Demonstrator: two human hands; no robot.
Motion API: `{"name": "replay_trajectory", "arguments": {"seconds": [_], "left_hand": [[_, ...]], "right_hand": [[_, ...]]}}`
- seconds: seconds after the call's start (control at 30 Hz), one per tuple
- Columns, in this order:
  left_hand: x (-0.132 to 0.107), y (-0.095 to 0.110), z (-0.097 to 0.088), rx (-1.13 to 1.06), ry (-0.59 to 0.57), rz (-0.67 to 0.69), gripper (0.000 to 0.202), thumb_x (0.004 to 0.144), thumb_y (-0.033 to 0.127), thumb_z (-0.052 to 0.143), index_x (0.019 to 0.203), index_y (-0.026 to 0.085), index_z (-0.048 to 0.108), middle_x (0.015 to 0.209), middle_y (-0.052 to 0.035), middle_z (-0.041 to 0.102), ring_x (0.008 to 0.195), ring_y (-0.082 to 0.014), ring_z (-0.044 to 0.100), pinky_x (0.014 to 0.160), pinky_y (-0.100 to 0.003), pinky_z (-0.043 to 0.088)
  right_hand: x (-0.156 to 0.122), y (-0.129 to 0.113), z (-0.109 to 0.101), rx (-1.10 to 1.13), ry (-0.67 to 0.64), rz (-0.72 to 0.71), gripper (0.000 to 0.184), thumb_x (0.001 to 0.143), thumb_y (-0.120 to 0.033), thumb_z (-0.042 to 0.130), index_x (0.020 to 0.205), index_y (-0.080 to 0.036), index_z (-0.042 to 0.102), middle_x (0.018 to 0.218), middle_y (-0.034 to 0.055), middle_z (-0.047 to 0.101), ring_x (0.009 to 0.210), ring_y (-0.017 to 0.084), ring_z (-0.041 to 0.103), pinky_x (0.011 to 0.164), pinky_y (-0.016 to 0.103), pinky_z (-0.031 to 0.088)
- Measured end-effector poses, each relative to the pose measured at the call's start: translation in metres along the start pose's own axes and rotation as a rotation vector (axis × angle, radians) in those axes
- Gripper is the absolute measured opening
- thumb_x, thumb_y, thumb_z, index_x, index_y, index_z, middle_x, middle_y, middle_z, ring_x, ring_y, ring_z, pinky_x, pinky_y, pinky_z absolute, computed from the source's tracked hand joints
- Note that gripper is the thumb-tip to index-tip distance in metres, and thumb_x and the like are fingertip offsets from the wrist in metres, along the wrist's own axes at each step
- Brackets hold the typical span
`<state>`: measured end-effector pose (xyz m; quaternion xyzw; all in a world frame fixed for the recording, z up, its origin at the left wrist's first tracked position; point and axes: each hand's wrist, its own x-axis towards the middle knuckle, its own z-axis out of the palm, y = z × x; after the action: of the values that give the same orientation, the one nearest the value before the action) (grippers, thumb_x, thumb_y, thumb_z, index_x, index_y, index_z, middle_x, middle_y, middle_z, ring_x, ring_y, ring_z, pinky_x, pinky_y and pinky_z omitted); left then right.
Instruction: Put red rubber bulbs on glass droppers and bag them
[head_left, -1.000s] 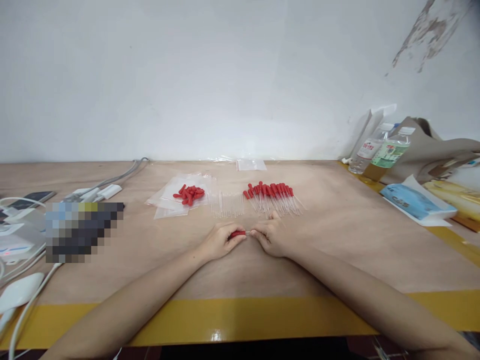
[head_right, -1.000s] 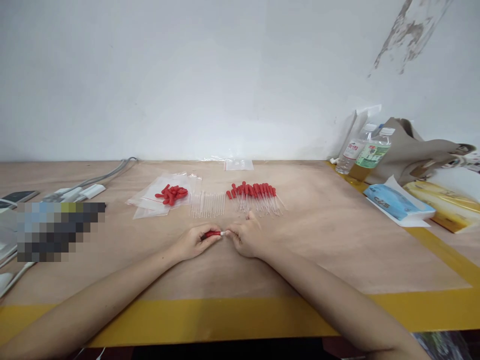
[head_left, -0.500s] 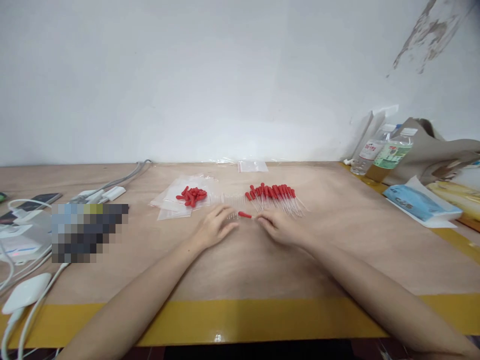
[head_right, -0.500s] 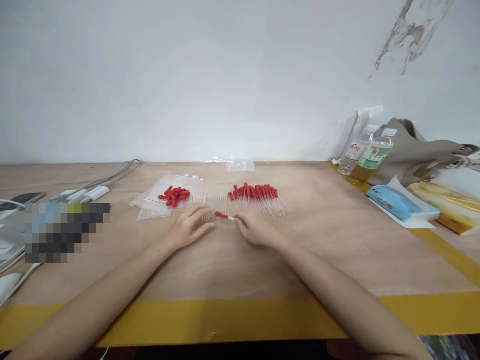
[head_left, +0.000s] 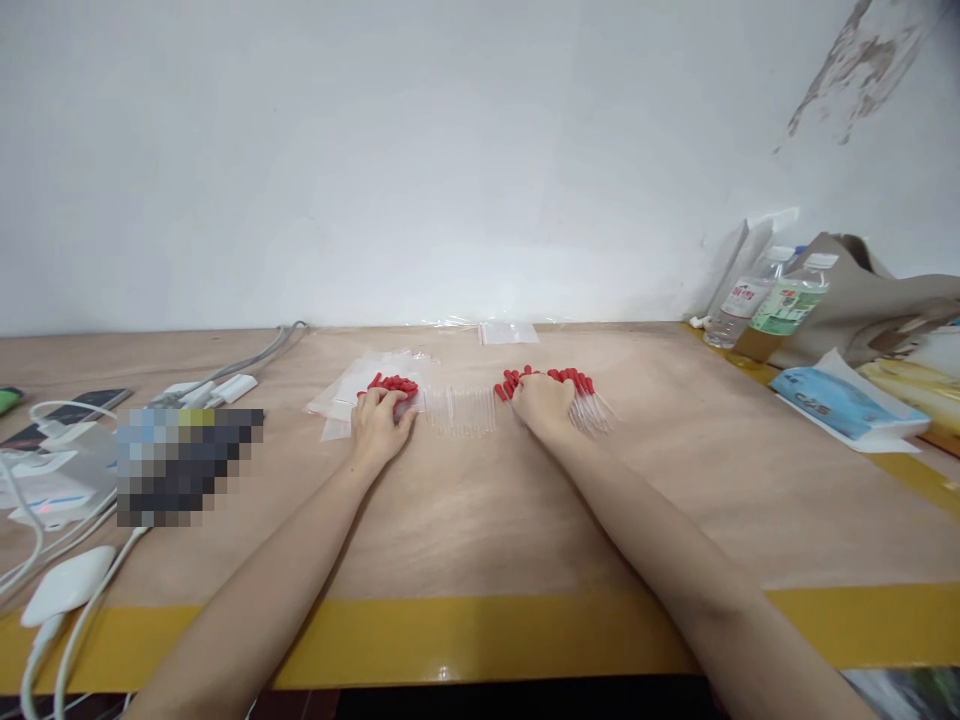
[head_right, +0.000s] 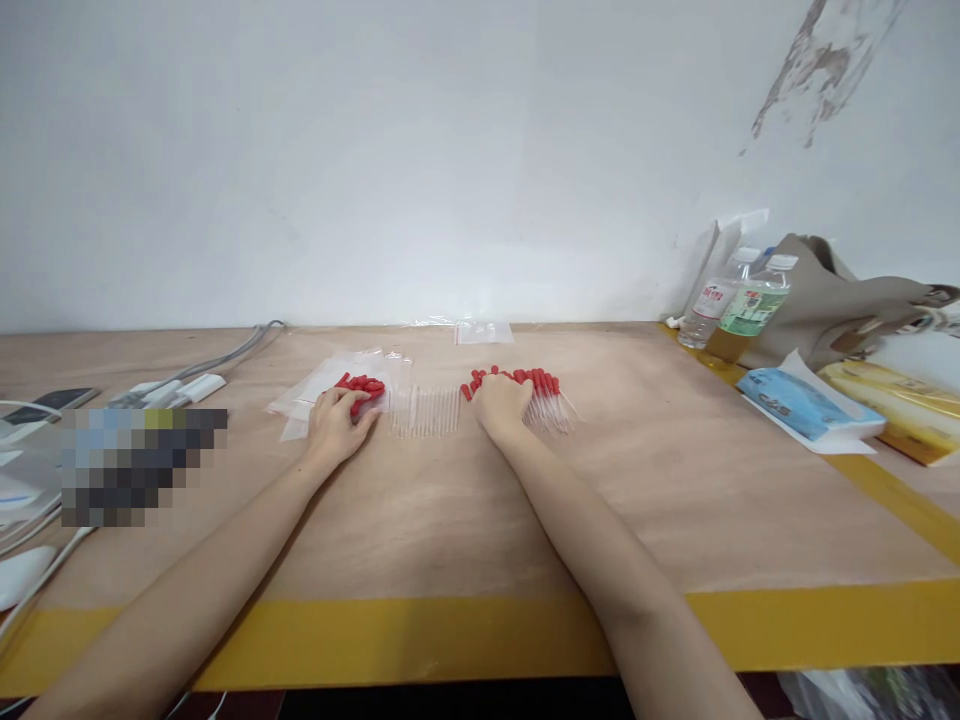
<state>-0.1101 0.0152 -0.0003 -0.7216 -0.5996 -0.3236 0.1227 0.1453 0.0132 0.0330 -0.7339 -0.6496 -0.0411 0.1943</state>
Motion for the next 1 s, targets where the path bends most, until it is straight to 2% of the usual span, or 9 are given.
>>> {"name": "replay_trajectory", "arguments": {"seconds": [0.2,0.27,0.37,0.47,0.53,0.63,0.8,1.0], "left_hand": [[0.002,-0.003,0.003,0.023,-0.009,-0.016,0.028,0.072,0.035,0.057,0.094,0.019,0.062,0.093,-0.0089,0.054,0.091,-0.0274,0.051,0.080,-0.040,0.041],[0.002,-0.002,0.003,0.023,-0.013,-0.018,0.028,0.072,0.034,0.057,0.095,0.018,0.062,0.092,-0.0093,0.054,0.091,-0.0272,0.051,0.080,-0.039,0.041],[0.002,-0.001,0.002,0.021,-0.031,-0.029,0.029,0.072,0.031,0.057,0.097,0.017,0.062,0.093,-0.0095,0.054,0.091,-0.0268,0.050,0.081,-0.038,0.041],[0.003,0.002,0.000,0.029,-0.030,-0.072,0.029,0.072,0.031,0.056,0.098,0.018,0.061,0.094,-0.0089,0.054,0.093,-0.0263,0.050,0.082,-0.038,0.040],[0.003,0.003,-0.002,0.056,-0.004,-0.108,0.029,0.073,0.032,0.055,0.098,0.019,0.061,0.096,-0.0089,0.053,0.095,-0.0267,0.049,0.082,-0.038,0.039],[0.004,0.004,-0.005,0.119,0.032,-0.144,0.029,0.074,0.034,0.054,0.098,0.020,0.061,0.099,-0.0095,0.053,0.096,-0.0280,0.047,0.082,-0.040,0.037],[0.006,0.000,-0.004,0.139,0.012,-0.149,0.028,0.073,0.035,0.055,0.096,0.020,0.062,0.099,-0.0096,0.053,0.097,-0.0292,0.046,0.082,-0.041,0.038],[0.008,-0.006,0.001,0.025,0.003,-0.144,0.023,0.073,0.024,0.053,0.094,0.019,0.060,0.093,-0.0081,0.053,0.088,-0.0240,0.052,0.079,-0.036,0.041]], "right_hand": [[-0.005,0.002,-0.003,-0.002,-0.132,-0.016,0.023,0.077,-0.029,0.047,0.080,-0.015,0.065,0.084,0.0138,0.066,0.079,0.026,0.060,0.071,0.038,0.030],[-0.006,0.002,-0.007,-0.005,-0.132,-0.019,0.025,0.078,-0.030,0.046,0.082,-0.014,0.064,0.085,0.0149,0.066,0.081,0.026,0.059,0.071,0.037,0.030],[-0.009,-0.001,-0.010,-0.014,-0.058,-0.073,0.029,0.082,-0.029,0.039,0.084,-0.013,0.063,0.081,0.0139,0.065,0.081,0.025,0.059,0.075,0.038,0.029],[-0.010,-0.010,-0.006,0.014,-0.121,-0.107,0.029,0.083,-0.030,0.037,0.085,-0.016,0.063,0.083,0.0113,0.065,0.085,0.023,0.058,0.077,0.037,0.028],[-0.010,-0.016,-0.002,0.029,-0.198,-0.095,0.027,0.082,-0.030,0.040,0.084,-0.016,0.063,0.087,0.0111,0.065,0.087,0.023,0.058,0.077,0.036,0.029],[-0.008,-0.024,0.004,0.027,-0.238,-0.062,0.025,0.079,-0.029,0.045,0.086,-0.013,0.063,0.089,0.0139,0.065,0.087,0.025,0.058,0.078,0.037,0.029],[0.000,-0.030,0.005,0.049,-0.320,-0.015,0.023,0.075,-0.025,0.049,0.088,-0.013,0.064,0.095,0.0159,0.064,0.090,0.026,0.058,0.077,0.038,0.033],[0.002,-0.033,0.003,0.105,-0.379,0.024,0.023,0.076,-0.021,0.048,0.091,-0.014,0.063,0.097,0.0149,0.064,0.091,0.026,0.059,0.076,0.038,0.037]]}}
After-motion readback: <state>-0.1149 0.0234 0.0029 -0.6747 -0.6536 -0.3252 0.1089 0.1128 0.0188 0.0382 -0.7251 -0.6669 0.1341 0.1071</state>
